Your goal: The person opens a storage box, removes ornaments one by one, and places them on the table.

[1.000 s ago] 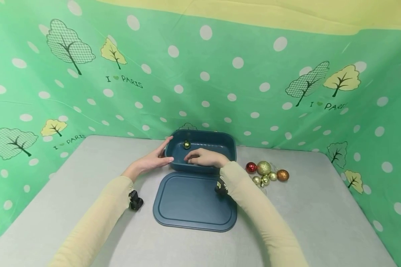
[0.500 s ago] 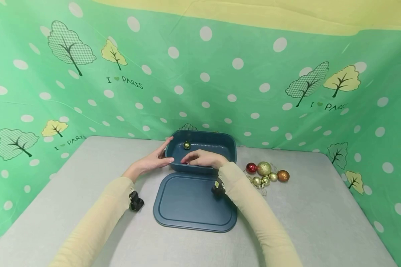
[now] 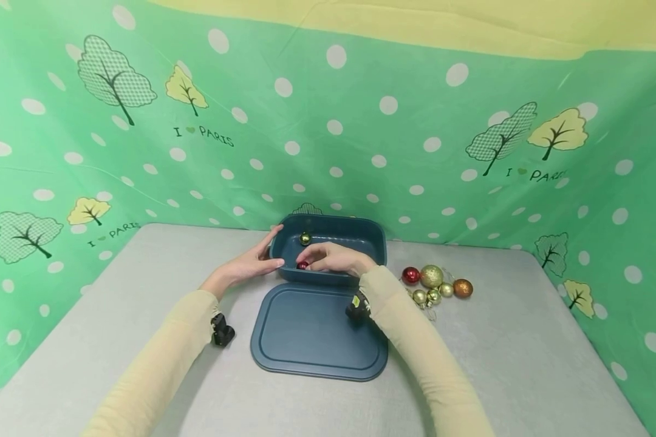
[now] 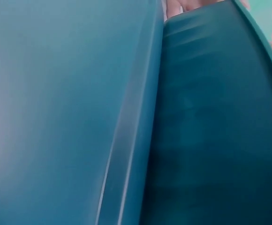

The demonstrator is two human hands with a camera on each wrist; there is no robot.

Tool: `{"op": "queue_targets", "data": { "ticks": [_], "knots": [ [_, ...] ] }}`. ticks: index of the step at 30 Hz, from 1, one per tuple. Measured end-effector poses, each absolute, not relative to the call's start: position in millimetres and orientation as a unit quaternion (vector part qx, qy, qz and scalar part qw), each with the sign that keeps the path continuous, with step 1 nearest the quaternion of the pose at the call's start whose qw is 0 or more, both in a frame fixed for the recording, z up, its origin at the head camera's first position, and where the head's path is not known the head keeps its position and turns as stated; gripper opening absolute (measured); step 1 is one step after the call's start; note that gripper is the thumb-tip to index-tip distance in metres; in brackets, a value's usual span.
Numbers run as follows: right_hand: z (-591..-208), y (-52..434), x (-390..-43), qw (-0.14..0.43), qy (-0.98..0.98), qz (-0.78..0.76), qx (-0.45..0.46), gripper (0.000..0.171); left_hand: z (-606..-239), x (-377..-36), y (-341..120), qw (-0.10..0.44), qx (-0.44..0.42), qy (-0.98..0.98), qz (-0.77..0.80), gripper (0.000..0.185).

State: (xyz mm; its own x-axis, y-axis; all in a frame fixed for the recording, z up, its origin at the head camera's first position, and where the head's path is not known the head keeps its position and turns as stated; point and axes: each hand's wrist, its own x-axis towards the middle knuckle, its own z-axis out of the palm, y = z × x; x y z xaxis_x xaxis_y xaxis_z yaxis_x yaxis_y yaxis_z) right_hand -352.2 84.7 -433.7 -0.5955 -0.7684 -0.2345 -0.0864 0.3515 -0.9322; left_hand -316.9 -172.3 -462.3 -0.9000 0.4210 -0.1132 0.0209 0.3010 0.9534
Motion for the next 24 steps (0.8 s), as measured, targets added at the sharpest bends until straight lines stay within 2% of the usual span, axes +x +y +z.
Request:
{"op": "queue_targets", "data": {
  "ticks": [8,24],
  "knots": [
    [-424,87,-345,0.312,0.736,-0.543,-0.259,0.035,-460,-315,-172,0.176,0.148,0.78,0.581,0.088],
    [-411,118,-326,0.233,0.758,-0.548,-0.265,0.038,-462,-317,-172,0.17,0.155,0.788,0.571,0.086]
  ]
}}
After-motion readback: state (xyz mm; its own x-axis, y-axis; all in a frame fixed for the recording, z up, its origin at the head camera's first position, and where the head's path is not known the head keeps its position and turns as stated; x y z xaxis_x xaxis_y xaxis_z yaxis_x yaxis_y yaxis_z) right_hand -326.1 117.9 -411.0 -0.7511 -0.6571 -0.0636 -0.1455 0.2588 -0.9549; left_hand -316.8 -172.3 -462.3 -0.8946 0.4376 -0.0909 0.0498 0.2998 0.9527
